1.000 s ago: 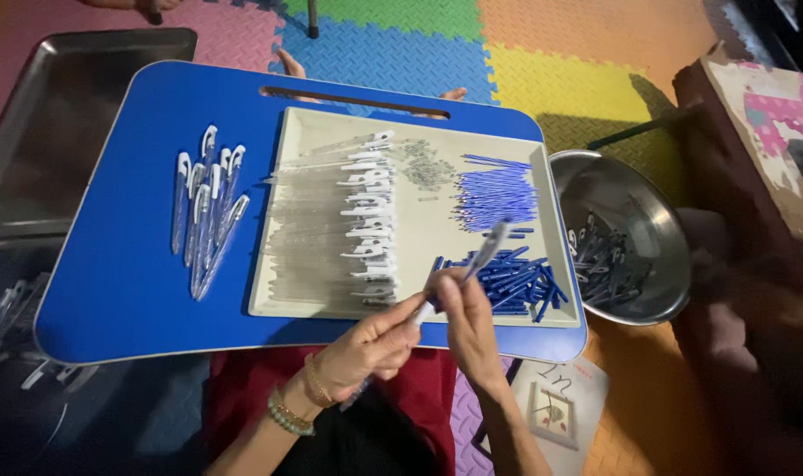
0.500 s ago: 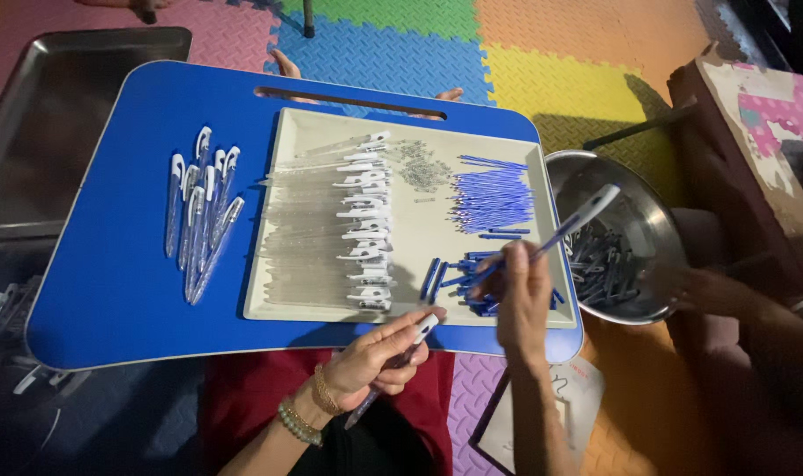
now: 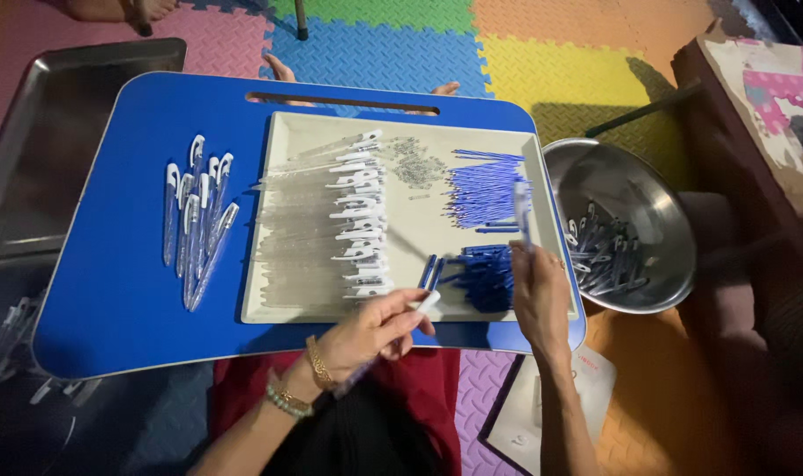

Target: The person assembles ballpoint pens by inserting blue ink cartridges into clear plastic pen bodies. They pick up a pen body and a cartridge, insert the cartridge, and place the assembled pen on a tray. The process is repeated continuously.

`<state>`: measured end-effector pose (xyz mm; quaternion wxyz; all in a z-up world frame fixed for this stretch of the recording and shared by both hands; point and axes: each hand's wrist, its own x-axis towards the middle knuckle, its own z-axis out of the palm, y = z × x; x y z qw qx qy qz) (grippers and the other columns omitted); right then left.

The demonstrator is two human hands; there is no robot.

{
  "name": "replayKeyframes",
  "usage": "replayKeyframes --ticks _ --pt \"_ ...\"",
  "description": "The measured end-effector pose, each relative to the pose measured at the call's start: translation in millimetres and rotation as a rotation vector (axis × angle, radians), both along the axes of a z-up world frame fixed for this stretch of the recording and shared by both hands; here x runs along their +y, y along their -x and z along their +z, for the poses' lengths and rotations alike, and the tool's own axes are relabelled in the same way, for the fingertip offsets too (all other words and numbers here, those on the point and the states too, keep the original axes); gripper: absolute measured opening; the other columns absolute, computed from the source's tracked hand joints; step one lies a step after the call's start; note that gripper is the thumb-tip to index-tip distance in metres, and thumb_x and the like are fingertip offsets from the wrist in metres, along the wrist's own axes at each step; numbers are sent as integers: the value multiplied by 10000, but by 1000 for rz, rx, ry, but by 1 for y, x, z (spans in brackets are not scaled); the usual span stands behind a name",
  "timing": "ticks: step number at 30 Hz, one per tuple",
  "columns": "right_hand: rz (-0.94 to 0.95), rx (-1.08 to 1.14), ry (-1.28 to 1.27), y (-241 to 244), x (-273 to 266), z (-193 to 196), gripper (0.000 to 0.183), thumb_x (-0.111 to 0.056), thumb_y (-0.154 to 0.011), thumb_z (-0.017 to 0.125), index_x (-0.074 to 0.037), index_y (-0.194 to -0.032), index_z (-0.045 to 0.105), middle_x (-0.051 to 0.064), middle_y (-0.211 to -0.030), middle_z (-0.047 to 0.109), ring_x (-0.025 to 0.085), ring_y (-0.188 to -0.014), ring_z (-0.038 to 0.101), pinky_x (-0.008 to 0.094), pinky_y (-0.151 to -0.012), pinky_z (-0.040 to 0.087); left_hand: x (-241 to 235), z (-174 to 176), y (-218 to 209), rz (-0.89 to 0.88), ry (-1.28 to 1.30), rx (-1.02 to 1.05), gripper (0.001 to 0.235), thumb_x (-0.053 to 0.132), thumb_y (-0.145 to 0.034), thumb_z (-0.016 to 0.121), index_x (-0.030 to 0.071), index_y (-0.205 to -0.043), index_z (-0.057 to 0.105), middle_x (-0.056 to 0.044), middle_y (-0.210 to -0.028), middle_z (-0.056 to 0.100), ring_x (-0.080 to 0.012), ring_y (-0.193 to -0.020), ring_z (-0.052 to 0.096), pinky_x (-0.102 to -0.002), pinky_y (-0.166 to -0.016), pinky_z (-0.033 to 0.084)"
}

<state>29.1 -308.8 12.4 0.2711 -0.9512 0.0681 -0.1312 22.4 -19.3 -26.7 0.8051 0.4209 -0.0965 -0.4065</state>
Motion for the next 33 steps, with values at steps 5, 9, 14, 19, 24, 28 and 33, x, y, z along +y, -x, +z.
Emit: replayKeyframes --ticks 5,9,14,19,24,28,33 --pt "197 -186 -1188 23 29 -53 303 -252 -1129 574 5 -1090 730 -5 -552 434 103 -460 406 264 -444 341 0 61 -38 139 -777 -1116 370 162 -1023 743 135 -1392 732 -131 -1052 870 -320 -829 852 -348 -689 612" --pt "-20 -12 -1557 13 87 -43 483 -463 -1116 614 -23 -1297 699 103 -1084 660 208 -892 677 376 -721 635 -31 76 -43 73 -998 -1580 181 144 -958 789 189 -1134 788 -59 -944 781 -321 -796 784 -422 -708 639" --pt "-47 280 -1825 -19 83 -126 466 -550 -1026 725 -121 -1196 792 104 -1089 839 266 -882 811 449 -748 671 -71 55 -62 -78 -1422 -1925 233 80 -927 636 243 -814 759 39 -663 730 -210 -597 725 -469 -475 527" --pt "1 190 -1844 -16 81 -137 342 -430 -1038 732 -96 -999 799 145 -914 840 315 -781 827 491 -678 674 -70 68 -60 -137 -1426 -2000 210 89 -896 714 172 -707 752 -1 -598 656 -238 -576 677 -458 -461 503" --pt "23 153 -1781 -4 95 -77 429 -442 -1082 695 -55 -940 813 189 -857 843 346 -735 843 520 -614 692 -62 75 -60 14 -1421 -2059 128 197 -902 774 189 -775 779 -45 -643 695 -304 -664 746 -492 -503 530" --pt "76 126 -1796 -3 79 -96 235 -223 -1071 724 -10 -1170 737 182 -992 808 272 -836 838 371 -726 708 -33 96 -74 -142 -1426 -1931 258 424 -755 946 216 -795 797 -15 -706 733 -321 -736 772 -492 -566 567" --pt "86 90 -1626 11 51 -45 307 -126 -1040 741 79 -1260 682 231 -979 782 285 -807 843 348 -725 721 29 153 -83 -218 -1373 -1657 110 345 -979 782 280 -1067 785 -31 -922 799 -331 -888 804 -484 -701 609"
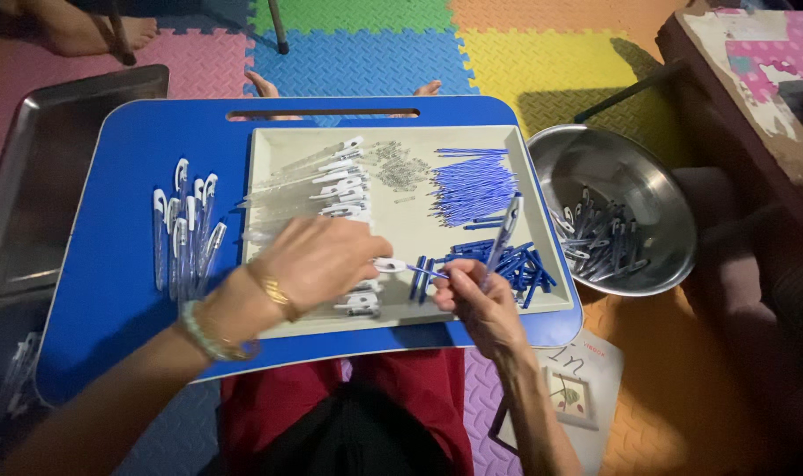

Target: The person assembles ballpoint pens by inserting blue ink cartridges into clear plastic pen bodies. They pick up a pen body and a cartridge, insert the cartridge, and place the assembled pen on a tray. The process is repeated continuously.

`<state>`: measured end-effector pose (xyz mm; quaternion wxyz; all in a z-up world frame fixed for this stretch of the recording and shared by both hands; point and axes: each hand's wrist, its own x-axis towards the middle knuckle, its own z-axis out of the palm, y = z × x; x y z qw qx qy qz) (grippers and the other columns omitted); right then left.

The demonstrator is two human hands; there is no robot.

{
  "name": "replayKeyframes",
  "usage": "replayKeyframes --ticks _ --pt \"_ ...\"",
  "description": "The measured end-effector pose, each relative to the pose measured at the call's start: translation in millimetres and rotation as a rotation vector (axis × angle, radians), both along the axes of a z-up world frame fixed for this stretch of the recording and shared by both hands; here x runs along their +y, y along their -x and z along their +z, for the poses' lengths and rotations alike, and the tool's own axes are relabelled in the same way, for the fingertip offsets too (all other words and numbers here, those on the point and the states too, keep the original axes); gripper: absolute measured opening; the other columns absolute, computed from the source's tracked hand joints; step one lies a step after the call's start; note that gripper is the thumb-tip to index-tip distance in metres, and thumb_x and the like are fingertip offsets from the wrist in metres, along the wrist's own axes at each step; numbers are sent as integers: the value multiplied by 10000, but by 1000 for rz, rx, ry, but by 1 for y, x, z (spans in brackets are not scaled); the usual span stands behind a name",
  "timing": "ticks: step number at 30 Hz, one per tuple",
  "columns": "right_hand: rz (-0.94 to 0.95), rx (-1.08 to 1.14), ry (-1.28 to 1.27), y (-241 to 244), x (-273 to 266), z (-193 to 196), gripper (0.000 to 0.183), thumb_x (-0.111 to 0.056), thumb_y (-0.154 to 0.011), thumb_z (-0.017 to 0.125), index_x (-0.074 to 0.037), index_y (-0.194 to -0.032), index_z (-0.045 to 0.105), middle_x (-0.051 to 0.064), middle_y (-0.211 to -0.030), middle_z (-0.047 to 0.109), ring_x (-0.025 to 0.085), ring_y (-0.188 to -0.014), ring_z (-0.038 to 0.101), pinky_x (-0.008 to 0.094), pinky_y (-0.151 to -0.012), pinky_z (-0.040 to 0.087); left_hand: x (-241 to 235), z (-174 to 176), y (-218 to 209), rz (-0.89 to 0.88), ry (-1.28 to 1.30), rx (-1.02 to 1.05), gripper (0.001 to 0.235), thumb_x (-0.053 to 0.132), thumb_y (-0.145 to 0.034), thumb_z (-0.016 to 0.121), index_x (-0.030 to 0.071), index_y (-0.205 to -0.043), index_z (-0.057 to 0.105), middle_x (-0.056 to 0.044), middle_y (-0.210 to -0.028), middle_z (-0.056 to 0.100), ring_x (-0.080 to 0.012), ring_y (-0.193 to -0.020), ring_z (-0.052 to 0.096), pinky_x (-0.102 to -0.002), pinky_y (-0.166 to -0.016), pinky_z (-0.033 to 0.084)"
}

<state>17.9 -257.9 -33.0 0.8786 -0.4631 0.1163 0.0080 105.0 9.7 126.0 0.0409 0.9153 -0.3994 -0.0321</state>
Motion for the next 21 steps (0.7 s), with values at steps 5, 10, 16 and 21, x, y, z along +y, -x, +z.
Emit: replayKeyframes --ticks 5,10,16,21 --pt "-34 -37 296 11 -21 46 273 -83 -1056 706 138 -1214 681 268 -881 756 284 -732 820 386 -735 712 28 -1 -9 -19 287 626 388 210 -1121 538 51 -1428 714 -275 -1216 828 -471 -1060 809 -562 -883 633" --pt "-42 -69 350 9 -31 56 287 -76 -1063 699 157 -1230 677 274 -857 757 289 -716 816 397 -728 713 38 -53 -17 66 475 790 437 230 -1118 553 68 -1499 694 -141 -1028 846 -205 -753 741 -380 -725 637" --pt "10 -43 395 9 -20 44 306 -69 -1055 698 178 -1233 678 311 -880 767 314 -721 821 429 -723 717 3 -116 -26 84 623 627 372 409 -942 870 153 -1210 844 -69 -925 824 -211 -759 716 -371 -700 574" --pt "56 -54 414 1 -42 44 284 -82 -1050 711 138 -1228 689 292 -915 787 291 -722 819 403 -716 717 -13 -139 -39 96 580 548 238 456 -904 893 238 -998 881 43 -748 796 -155 -681 696 -291 -640 531"
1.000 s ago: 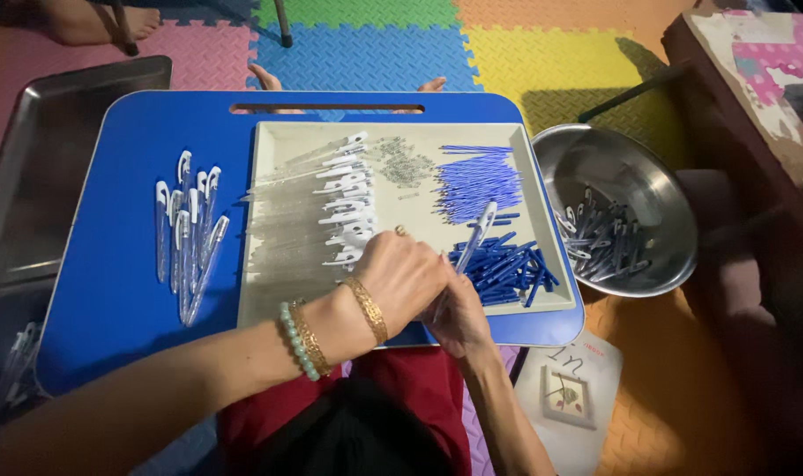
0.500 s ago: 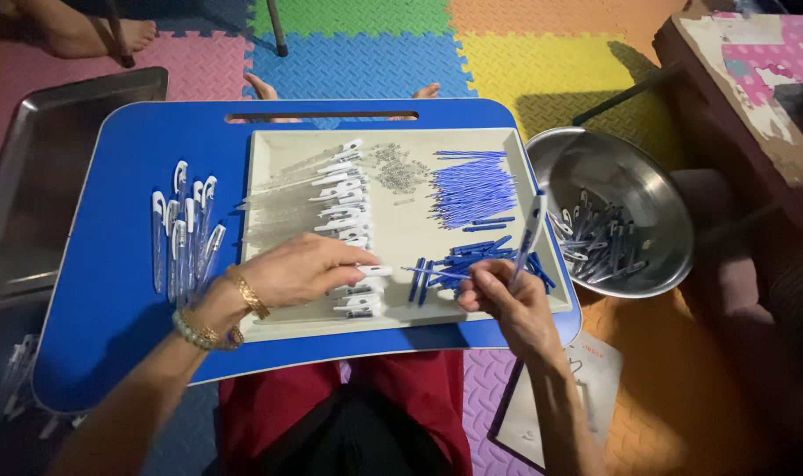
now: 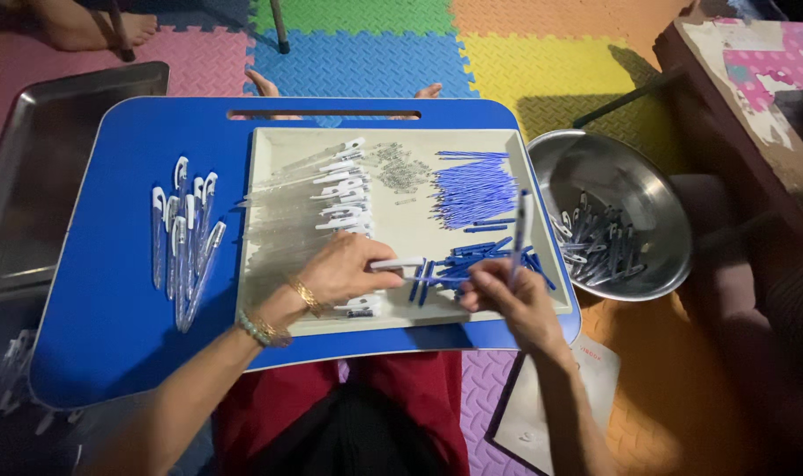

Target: The person assembles ballpoint pens by inserting blue ink cartridges into clear plastic pen bodies. They pick up a pen body and a cartridge, insert the cartridge, and place the assembled pen on a tray. The process is repeated continuously.

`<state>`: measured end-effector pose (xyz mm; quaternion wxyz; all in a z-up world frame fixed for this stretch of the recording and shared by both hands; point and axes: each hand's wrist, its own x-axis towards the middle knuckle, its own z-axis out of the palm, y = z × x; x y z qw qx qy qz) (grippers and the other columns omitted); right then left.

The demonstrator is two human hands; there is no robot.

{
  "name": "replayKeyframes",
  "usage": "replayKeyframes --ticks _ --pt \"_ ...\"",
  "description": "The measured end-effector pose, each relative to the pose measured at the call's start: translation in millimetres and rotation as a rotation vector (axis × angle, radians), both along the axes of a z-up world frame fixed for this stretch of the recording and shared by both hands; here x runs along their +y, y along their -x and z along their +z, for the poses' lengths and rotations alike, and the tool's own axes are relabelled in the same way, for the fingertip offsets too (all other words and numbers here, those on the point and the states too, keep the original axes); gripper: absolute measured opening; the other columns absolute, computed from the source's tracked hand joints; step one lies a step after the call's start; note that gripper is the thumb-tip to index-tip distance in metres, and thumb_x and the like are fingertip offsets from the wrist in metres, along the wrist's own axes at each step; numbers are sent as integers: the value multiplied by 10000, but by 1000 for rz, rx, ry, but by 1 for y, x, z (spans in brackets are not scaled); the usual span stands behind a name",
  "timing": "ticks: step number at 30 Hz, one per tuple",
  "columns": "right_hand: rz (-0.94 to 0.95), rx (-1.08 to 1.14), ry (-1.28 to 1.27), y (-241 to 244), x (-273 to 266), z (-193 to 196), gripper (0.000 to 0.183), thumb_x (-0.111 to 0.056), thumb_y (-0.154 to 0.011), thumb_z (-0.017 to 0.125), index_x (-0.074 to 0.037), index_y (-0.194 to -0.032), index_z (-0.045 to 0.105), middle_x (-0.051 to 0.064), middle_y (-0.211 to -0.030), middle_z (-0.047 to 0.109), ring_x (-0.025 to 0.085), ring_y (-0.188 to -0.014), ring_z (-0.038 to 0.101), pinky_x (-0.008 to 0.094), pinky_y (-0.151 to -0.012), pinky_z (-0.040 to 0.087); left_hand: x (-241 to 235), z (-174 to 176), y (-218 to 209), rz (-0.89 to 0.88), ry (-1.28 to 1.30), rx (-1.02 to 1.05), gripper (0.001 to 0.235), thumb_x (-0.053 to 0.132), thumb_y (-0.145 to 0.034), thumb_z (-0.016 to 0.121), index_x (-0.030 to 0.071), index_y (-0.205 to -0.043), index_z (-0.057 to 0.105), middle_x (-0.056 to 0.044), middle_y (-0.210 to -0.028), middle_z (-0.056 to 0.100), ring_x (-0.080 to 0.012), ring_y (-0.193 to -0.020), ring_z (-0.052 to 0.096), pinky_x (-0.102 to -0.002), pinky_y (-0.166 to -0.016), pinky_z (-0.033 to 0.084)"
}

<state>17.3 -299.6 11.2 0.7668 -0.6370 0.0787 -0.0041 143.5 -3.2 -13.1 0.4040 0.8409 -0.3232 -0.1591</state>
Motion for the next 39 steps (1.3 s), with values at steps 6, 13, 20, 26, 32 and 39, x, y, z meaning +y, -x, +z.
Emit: replayKeyframes --ticks 6,13,20,26,32,39 --pt "-16 -100 527 -68 -86 3 234 -194 -1084 764 30 -1147 792 163 -766 726 193 -542 656 298 -539 584 -1 40 -42 109 -332 -146 305 414 -962 799 159 -1119 852 -143 -1007 859 -432 -1019 799 -540 -858 620" --pt "151 -104 1062 -129 -110 -6 221 -268 -1078 714 -206 -1248 840 180 -1062 830 441 -1051 769 546 -968 559 -84 -38 -131 307 -509 -398 97 289 -925 813 273 -1006 864 -22 -869 829 -296 -883 837 -472 -775 666" --pt "171 -308 1202 -142 -121 -22 229 -119 -1038 728 -140 -1245 823 191 -1283 803 485 -1223 714 588 -1080 533 -84 -64 -148 328 -428 -325 221 226 -927 729 179 -1092 868 -109 -1065 835 -388 -1021 828 -519 -890 672" --pt "-51 -255 1007 -62 -105 9 241 -217 -1148 666 -218 -1352 795 180 -1151 782 389 -1107 745 548 -1043 533 32 15 -109 268 -212 -357 319 238 -982 739 179 -1287 815 -208 -1174 723 -505 -1210 717 -579 -1034 601" --pt "-49 -209 703 0 -58 -1 248 -113 -1093 681 -46 -1281 827 223 -1045 837 346 -991 791 513 -948 593 79 -53 -105 255 -142 -443 439 193 -959 799 261 -1392 797 -205 -1128 775 -450 -1193 731 -549 -1061 582" --pt "105 -251 518 17 -63 -19 288 -211 -1086 649 -64 -1309 757 139 -1179 817 233 -1071 810 383 -981 693 88 -64 -111 203 2 -432 333 250 -1012 795 154 -1329 827 -93 -1346 737 -304 -1191 705 -458 -1032 559"
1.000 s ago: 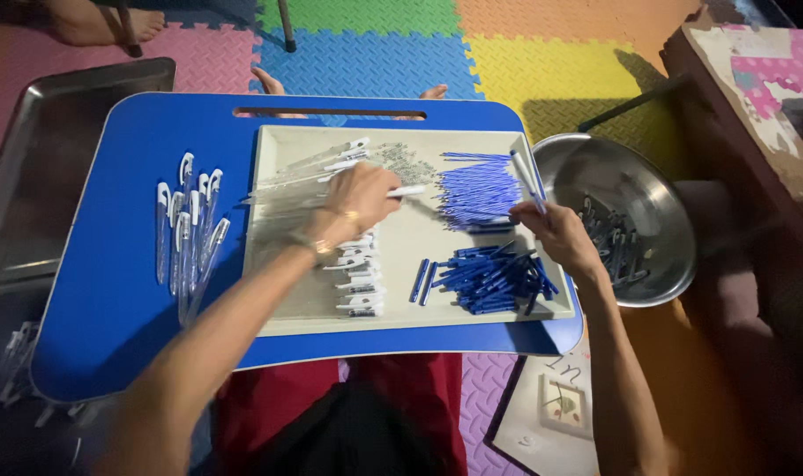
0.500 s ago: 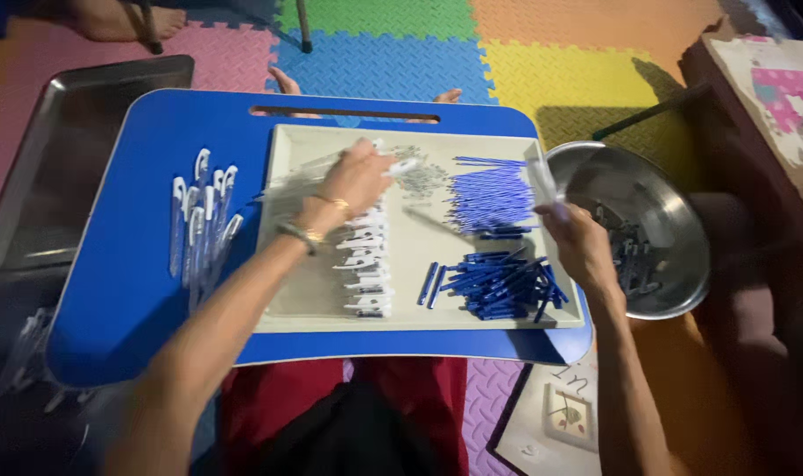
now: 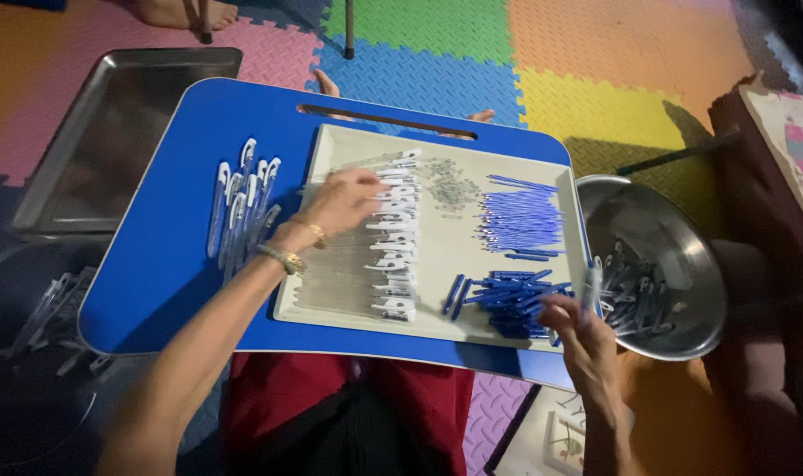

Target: The person assembles ballpoint pens by inserting blue ink cartridges into clear plastic pen bodies. They pick up a pen body and a cartridge, insert the cartridge, and place the assembled pen on a tray. The process is repeated continuously.

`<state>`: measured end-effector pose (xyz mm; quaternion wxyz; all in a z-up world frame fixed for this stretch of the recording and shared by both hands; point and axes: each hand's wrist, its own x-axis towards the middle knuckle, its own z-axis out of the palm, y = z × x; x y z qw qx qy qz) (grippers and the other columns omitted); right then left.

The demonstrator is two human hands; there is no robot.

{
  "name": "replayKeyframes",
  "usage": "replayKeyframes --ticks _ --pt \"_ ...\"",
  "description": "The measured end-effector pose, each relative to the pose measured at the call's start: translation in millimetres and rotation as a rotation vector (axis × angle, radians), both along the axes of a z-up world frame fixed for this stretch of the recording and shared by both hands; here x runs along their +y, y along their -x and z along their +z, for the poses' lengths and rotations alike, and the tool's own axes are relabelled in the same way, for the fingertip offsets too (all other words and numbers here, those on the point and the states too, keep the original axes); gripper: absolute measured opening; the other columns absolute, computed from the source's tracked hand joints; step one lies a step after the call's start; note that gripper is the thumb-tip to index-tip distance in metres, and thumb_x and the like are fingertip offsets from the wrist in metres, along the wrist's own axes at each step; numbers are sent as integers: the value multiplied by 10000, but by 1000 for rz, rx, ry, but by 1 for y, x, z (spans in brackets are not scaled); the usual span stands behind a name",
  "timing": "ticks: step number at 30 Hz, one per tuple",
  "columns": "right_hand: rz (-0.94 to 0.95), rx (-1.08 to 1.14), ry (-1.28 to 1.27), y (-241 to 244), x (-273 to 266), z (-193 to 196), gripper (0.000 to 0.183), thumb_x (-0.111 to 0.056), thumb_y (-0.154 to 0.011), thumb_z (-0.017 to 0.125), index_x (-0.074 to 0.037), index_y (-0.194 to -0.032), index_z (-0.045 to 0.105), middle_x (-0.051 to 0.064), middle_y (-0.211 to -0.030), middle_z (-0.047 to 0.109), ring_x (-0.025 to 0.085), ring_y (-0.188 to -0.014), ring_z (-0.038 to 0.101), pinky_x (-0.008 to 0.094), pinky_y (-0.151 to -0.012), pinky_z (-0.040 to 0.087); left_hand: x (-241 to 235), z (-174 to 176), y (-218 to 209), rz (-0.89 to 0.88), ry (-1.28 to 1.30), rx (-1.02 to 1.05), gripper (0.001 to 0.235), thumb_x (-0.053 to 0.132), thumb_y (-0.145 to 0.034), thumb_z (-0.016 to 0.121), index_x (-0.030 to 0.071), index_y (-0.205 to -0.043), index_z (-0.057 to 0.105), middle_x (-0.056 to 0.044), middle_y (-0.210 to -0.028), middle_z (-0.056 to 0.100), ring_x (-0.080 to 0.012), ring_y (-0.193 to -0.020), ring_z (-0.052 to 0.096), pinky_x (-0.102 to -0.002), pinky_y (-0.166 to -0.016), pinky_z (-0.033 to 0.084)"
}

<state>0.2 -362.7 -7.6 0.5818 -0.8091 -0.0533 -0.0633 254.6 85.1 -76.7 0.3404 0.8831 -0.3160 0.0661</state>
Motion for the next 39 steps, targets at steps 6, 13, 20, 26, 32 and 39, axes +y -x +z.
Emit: replayKeyframes --ticks 6,13,20,26,32,39 --pt "-74 -161 -99 31 12 -2 329 -268 -1233 519 -104 -1044 733 91 -1038 776 195 -985 710 324 -883 559 137 -3 19 524 11 -321 367 197 -977 777 123 -1333 823 -193 -1264 752 -360 -1165 685 -489 -1055 514" --pt "52 -127 -311 13 -2 -50 801 -935 -1056 481 -162 -975 676 60 -741 591 166 -623 497 336 -562 402 181 23 77 784 -322 401 312 391 -1079 723 108 -1199 670 -190 -1119 730 -416 -1085 645 -572 -912 515" --pt "-82 -29 118 37 26 -22 349 -366 -1166 447 -152 -962 632 42 -755 653 142 -540 554 298 -447 443 185 23 72 858 -271 416 362 363 -1132 700 82 -906 726 -204 -915 775 -408 -856 717 -535 -712 521" --pt "-203 77 58 41 58 4 313 -236 -1070 614 -88 -795 622 75 -714 616 180 -607 521 331 -529 417 179 31 56 914 -295 469 415 306 -1032 852 56 -770 648 -149 -821 702 -326 -742 661 -450 -614 523" --pt "-302 -63 -72 42 55 -17 303 -140 -1084 635 -66 -792 603 92 -679 617 151 -517 505 275 -456 395 173 92 95 998 184 754 363 65 -1003 669 94 -1341 798 -125 -1264 809 -284 -964 829 -382 -850 695" --pt "-152 -2 -377 54 71 -13 365 -142 -1155 575 -71 -803 640 124 -829 653 188 -598 571 305 -498 447 106 133 194 410 806 823 181 97 -1050 687 61 -1226 705 -117 -1088 755 -252 -940 782 -428 -880 731"
